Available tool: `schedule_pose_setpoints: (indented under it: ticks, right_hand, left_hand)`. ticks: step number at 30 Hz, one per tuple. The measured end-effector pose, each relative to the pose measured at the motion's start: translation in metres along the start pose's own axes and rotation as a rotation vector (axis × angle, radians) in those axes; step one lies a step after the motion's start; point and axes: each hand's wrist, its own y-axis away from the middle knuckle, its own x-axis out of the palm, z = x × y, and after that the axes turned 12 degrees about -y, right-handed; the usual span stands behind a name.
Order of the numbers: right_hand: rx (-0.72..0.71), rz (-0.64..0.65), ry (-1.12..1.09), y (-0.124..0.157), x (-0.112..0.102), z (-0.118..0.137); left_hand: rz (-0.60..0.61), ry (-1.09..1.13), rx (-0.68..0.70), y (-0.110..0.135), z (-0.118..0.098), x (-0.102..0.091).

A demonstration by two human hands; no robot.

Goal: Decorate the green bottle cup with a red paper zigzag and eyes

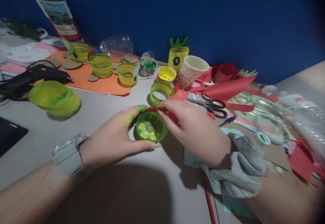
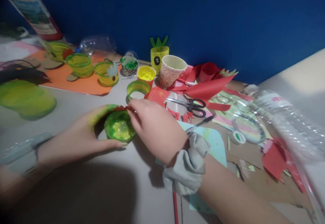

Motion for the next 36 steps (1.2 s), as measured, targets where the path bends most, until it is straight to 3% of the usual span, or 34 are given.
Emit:
schedule_pose_setpoints:
  ticks: [22,36]
  right_hand:
    - [-0.003,0.024,0.007,-0.0004,0.0008,-0.0011]
    - [-0.041,-0.024,0.042,0.0,0.0021,-0.0019]
  left_hand:
    - [0.009,0.017,0.024,-0.0002,-0.0001,-0.0009]
    - [0.033,0.029,0.013,-0.0013,0.0002,-0.0003]
